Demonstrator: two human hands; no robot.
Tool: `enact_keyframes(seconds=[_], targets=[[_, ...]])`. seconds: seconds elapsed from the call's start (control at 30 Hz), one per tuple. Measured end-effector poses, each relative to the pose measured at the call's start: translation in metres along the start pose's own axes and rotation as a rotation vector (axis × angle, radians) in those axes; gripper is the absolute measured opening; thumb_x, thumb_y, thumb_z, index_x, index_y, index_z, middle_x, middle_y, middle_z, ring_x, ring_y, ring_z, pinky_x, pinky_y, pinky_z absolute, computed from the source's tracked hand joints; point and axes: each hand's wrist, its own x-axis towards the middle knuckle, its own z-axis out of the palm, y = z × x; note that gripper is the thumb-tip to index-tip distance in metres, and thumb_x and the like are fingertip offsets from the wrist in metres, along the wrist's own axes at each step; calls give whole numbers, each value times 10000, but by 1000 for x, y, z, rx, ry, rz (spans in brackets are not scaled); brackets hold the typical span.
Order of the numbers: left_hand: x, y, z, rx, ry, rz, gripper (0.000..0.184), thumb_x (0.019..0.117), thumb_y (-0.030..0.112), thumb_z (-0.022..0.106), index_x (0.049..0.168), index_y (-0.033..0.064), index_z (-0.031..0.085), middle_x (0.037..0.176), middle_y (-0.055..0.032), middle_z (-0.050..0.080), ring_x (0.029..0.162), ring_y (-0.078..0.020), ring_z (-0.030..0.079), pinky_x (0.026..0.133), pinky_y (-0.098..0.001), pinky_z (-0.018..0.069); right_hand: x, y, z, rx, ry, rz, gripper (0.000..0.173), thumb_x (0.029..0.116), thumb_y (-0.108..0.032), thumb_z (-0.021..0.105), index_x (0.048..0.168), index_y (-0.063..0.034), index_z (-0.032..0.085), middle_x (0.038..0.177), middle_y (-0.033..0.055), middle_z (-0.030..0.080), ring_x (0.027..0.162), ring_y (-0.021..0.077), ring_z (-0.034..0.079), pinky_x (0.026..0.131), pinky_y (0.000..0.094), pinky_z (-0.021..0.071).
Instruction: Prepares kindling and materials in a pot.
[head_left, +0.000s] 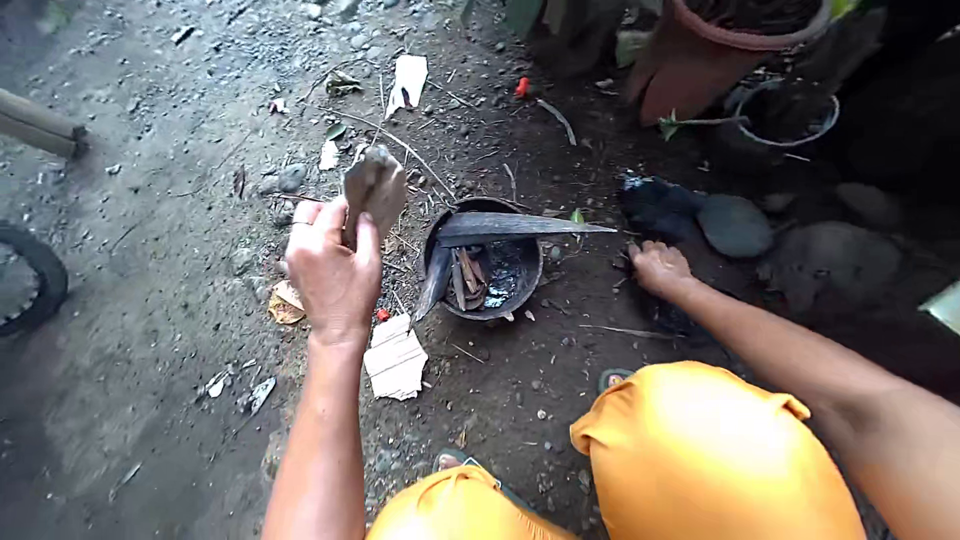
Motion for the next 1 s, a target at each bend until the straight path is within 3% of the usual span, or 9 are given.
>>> enact_keyframes(seconds=[0.1, 0.17, 0.3, 0.5, 0.6, 0.7, 0.8, 0.9, 1.0], targets=[[-3, -14, 2, -28, 70, -8, 216, 996, 158, 611, 1081, -13, 714, 1007, -200, 663, 853, -319, 663, 751, -489, 559, -8, 3, 10, -28, -11, -54, 482, 957, -32, 631, 1400, 113, 508, 1387, 394, 506, 1321, 561, 478, 1056, 696, 399], [6, -28, 6, -44, 152, -61, 215, 950, 129, 638, 1044, -39, 736, 984, -221, 700, 866, -358, 697, 767, -533, 566, -1, 7, -3, -5, 21, -63, 490, 956, -62, 649, 1404, 90, 521, 1395, 370, 520, 1314, 540, 501, 1053, 673, 427], [7, -48, -6, -140, 207, -275, 250, 948, 102, 651, 1114, -66, 735, 1017, -231, 703, 878, -317, 695, 819, -479, 557, -1, 21, -24, 155, 11, -31, 497, 954, -134, 697, 1386, 58, 543, 1384, 315, 563, 1313, 479, 539, 1082, 625, 440], [2, -80, -11, -225, 293, -375, 242, 940, 93, 659, 1100, -74, 731, 1024, -227, 702, 883, -276, 685, 831, -439, 543, -7, 28, -90, 647, 293, 124, 478, 951, -152, 743, 1296, 125, 561, 1194, 376, 622, 1132, 526, 611, 994, 677, 452], [1, -90, -8, -371, 242, -466, 218, 944, 88, 668, 1096, -57, 729, 1009, -178, 719, 862, -172, 686, 821, -352, 546, -17, -17, -135, 1044, 350, 128, 413, 996, -110, 671, 1291, 131, 514, 1114, 280, 605, 901, 294, 621, 848, 463, 531], [5, -91, -3, -721, 162, -647, 117, 961, 29, 651, 1038, -45, 700, 861, -55, 722, 731, -30, 679, 707, -215, 573, -30, -80, -172, 1262, 225, 25, 353, 1028, -100, 606, 1313, 77, 495, 1114, 162, 598, 861, 142, 618, 780, 307, 545], [2, -87, -4, -952, 113, -780, 120, 982, -6, 610, 1095, -30, 644, 835, -18, 695, 699, -55, 674, 671, -250, 588, -37, -145, -185, 1190, 58, -166, 283, 1028, -61, 582, 1268, 73, 515, 1057, 124, 615, 826, 115, 630, 769, 284, 556], [-11, -92, -6, -1039, 65, -785, 154, 1024, 131, 597, 1164, 91, 645, 903, 48, 717, 753, -41, 696, 700, -239, 604, -32, -196, -163, 1097, -105, -281, 260, 1006, -16, 598, 1243, 59, 525, 1048, 126, 618, 866, 150, 659, 818, 327, 584], [-6, -91, -4, -1121, 135, -793, 119, 1042, 175, 579, 1116, 119, 654, 899, 62, 738, 785, -55, 724, 738, -250, 624, -28, -240, -140, 1012, -162, -348, 262, 975, 7, 631, 1223, 53, 560, 1080, 157, 638, 883, 183, 662, 808, 357, 582]])
